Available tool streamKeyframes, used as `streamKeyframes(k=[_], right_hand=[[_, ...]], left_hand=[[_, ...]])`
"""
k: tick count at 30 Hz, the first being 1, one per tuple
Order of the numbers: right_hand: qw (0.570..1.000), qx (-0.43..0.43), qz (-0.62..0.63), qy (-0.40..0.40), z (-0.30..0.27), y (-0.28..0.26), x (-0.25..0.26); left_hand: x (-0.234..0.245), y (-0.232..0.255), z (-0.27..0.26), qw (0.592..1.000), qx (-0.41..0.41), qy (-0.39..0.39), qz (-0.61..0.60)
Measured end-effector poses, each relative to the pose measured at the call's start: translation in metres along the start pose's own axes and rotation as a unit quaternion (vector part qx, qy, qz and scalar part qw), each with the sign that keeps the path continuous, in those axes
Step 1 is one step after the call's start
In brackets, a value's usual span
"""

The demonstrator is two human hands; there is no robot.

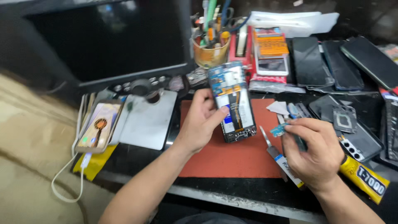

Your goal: The person tests a smartphone's touchscreen responsiveness by drawing on the screen and navigating menus. They then connect the phone to a charger and proceed to disassemble a second smartphone, removing the back cover and disconnecting internal components.

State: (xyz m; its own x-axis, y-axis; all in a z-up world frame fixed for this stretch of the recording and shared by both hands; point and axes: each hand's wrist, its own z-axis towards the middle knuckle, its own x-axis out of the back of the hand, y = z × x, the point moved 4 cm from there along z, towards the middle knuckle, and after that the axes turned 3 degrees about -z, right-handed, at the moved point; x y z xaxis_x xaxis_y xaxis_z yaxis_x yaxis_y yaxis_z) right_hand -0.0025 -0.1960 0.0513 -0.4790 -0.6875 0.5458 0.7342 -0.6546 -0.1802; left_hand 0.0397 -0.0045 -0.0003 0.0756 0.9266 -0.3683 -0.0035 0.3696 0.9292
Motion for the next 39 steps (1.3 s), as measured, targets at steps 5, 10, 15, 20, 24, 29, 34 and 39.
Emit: streamKeyframes(k=[5,10,15,20,24,29,34,39], right_hand=[[0.999,-0.016,0.028,-0.008,-0.001,0.001,-0.007],[0.999,-0.017,0.021,-0.028,-0.003,0.000,-0.015],[0.998,-0.021,0.027,-0.048,-0.005,0.001,-0.020],[0.993,0.004,0.023,-0.112,-0.014,0.006,-0.029],[0.981,0.044,0.059,-0.181,-0.016,-0.002,-0.039],[0.962,0.090,0.081,-0.245,-0.020,-0.009,-0.046],[0.961,0.097,0.083,-0.245,-0.024,-0.009,-0.045],[0.963,0.107,0.067,-0.238,-0.015,-0.014,-0.043]], left_hand=[[0.005,-0.004,-0.002,0.996,-0.007,0.023,-0.083],[0.010,-0.009,-0.006,0.993,-0.011,0.028,-0.111],[0.014,-0.009,-0.006,0.991,-0.010,0.038,-0.125],[0.019,-0.012,-0.004,0.981,0.008,0.114,-0.157],[0.022,-0.013,-0.005,0.970,0.022,0.152,-0.190],[0.021,-0.008,-0.007,0.972,0.022,0.157,-0.175],[0.019,-0.010,-0.008,0.972,0.031,0.158,-0.172],[0.020,-0.013,-0.009,0.970,0.030,0.160,-0.181]])
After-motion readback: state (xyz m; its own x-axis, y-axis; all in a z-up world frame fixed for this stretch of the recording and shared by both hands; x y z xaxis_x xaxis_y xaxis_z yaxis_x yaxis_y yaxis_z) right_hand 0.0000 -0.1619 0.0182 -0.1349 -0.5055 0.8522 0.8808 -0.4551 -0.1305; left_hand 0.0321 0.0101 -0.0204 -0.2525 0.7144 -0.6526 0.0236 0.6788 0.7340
